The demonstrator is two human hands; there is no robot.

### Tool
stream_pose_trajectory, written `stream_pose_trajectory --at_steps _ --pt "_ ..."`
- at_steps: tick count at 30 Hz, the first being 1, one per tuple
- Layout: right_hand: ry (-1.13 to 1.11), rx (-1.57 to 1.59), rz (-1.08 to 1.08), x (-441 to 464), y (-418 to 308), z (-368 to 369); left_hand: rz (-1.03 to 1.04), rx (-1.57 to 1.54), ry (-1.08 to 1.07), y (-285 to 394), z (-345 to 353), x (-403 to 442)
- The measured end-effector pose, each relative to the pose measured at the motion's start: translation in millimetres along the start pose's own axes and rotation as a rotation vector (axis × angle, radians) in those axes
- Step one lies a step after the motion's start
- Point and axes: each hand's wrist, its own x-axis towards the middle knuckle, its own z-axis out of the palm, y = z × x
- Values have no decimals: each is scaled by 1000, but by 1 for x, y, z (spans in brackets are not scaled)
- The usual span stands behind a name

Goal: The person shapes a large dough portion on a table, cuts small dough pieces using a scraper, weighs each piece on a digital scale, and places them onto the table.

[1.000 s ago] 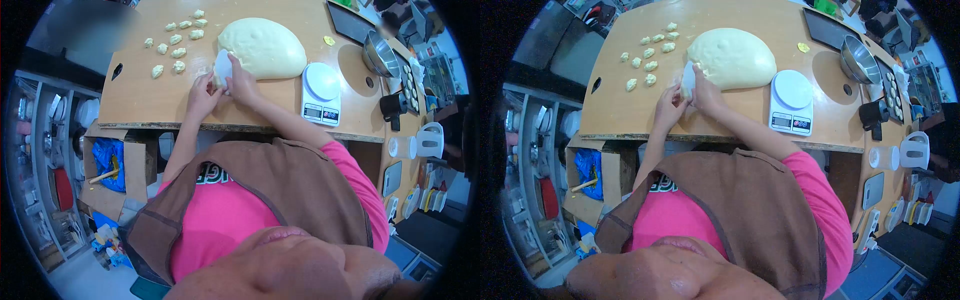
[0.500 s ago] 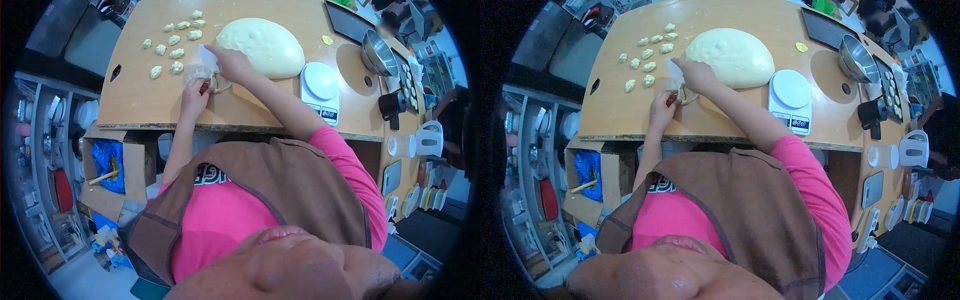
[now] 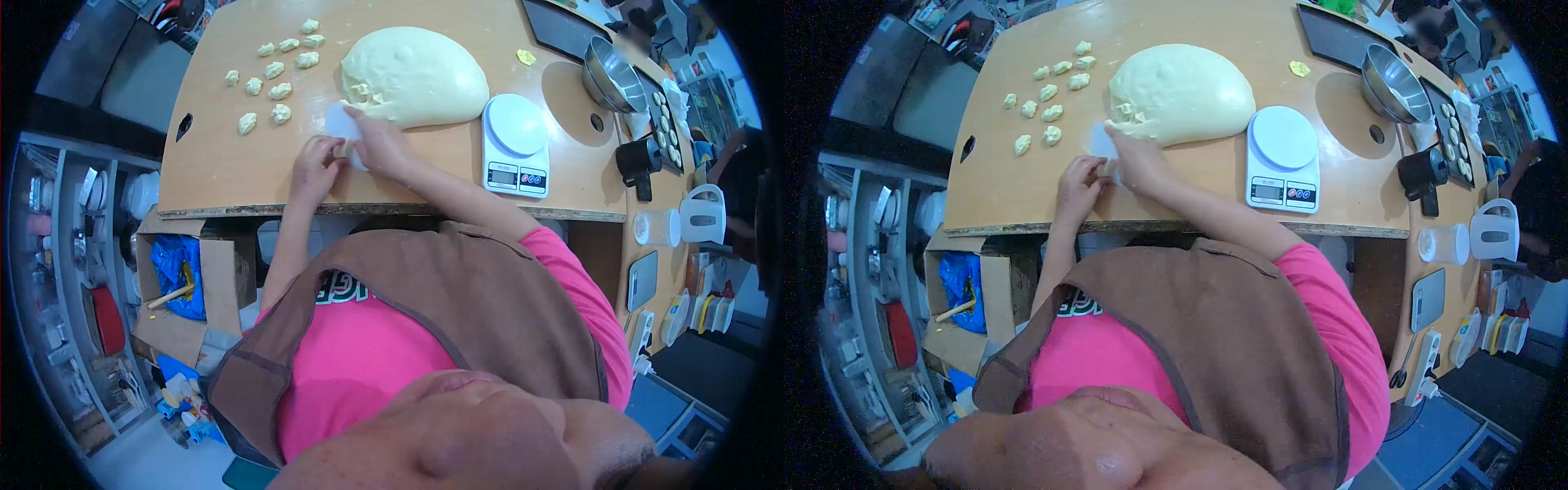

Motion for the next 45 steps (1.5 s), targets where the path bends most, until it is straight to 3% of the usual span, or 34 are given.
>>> stream_pose_trajectory --at_steps 1,2,3,5,6,8,10,11,13,16,18,20,21,22,24,25,28,30,33,35,38,45 --pt "198 14 -211 5 3 13 -12 4 45 -2 -7 -1" --pt "204 9 -209 8 11 19 -22 5 89 -4 -12 -2" --pt "113 207 -43 11 4 5 -11 -2 85 -10 -13 -2" --pt "52 634 241 11 -10 -42 -138 -345 359 -21 -7 6" --pt "204 668 182 9 -1 -60 -123 -354 345 -9 -5 18" --pt "514 746 104 0 27 -98 96 -780 516 27 1 43" --pt "765 751 87 -18 71 -141 171 -776 408 39 23 72" --pt "920 556 79 -32 88 -160 185 -747 335 52 38 86" --pt "1058 660 53 -68 100 -192 270 -458 118 89 68 110" --pt "1185 608 131 -113 114 -215 527 -373 -100 134 125 146" --pt "1208 567 176 -132 120 -216 536 -399 -246 136 172 167" --pt "1227 527 219 -148 126 -215 810 -72 -445 136 204 181" --pt "1185 510 239 -154 129 -215 725 186 -484 153 186 173" --pt "1140 494 261 -160 132 -214 733 181 -486 157 178 174" --pt "1118 489 290 -169 142 -211 690 -157 -352 154 163 176" --pt "1085 469 309 -172 145 -210 683 -159 -358 152 153 178" --pt "1049 410 342 -173 148 -203 610 -166 98 138 123 182" --pt "1048 369 355 -171 146 -198 513 -145 245 123 107 179" --pt "1057 364 315 -167 152 -192 440 -350 396 116 92 168" --pt "1052 238 219 -165 165 -186 471 -243 439 116 85 158" --pt "1032 345 176 -157 145 -188 490 -135 460 119 81 149" --pt "946 175 194 -155 147 -192 589 83 229 125 102 139"
